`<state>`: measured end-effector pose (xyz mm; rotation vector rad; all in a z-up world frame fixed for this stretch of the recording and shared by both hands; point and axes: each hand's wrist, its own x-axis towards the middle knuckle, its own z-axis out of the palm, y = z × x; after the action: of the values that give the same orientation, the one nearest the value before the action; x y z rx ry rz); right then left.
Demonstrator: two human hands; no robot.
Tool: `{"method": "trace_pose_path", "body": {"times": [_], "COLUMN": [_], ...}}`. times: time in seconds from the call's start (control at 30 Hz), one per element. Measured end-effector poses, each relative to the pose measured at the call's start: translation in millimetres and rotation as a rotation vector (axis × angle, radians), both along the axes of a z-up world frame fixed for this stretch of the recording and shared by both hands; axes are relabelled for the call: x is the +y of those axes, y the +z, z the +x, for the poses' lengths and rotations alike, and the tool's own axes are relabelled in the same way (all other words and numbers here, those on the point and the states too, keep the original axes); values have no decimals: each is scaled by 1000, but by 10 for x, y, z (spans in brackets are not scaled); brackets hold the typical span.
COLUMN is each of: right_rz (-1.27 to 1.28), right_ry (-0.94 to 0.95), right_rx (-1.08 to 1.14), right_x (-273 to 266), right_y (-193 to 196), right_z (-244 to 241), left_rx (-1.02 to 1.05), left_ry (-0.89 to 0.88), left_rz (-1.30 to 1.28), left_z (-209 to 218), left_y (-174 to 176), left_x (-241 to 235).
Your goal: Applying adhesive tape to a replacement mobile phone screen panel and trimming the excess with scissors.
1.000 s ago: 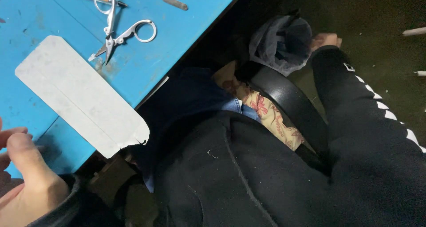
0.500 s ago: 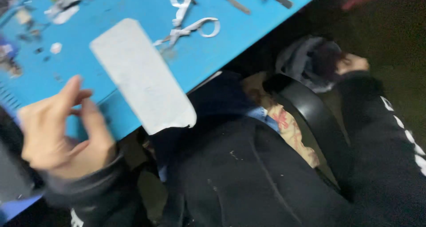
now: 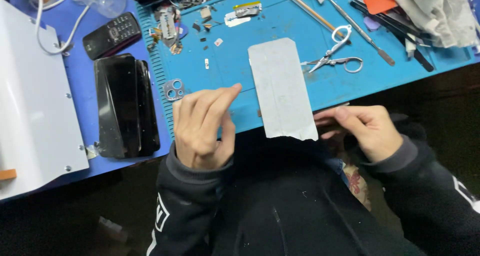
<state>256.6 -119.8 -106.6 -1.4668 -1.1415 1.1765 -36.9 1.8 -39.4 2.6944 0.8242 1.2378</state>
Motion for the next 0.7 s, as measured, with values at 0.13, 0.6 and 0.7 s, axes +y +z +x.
{"method": "trace_pose_path", "body": {"times": [0.13,0.6,0.7], "right_rz": [-207,24,244], "right_ry": [-100,-88,136], "right_rx": [374,-310,-669], "right_x": [99,14,97], "right_y": [-147,604,1044], "right_z": [-244,-229,-147], "left_rx": [-18,-61,-100], "left_ry": [-40,-147,-129], "left_rz": [-17,-173,-91], "left_z": [-38,-113,-95], "left_y": [13,93,528], "left_x": [-5,32,-140]}}
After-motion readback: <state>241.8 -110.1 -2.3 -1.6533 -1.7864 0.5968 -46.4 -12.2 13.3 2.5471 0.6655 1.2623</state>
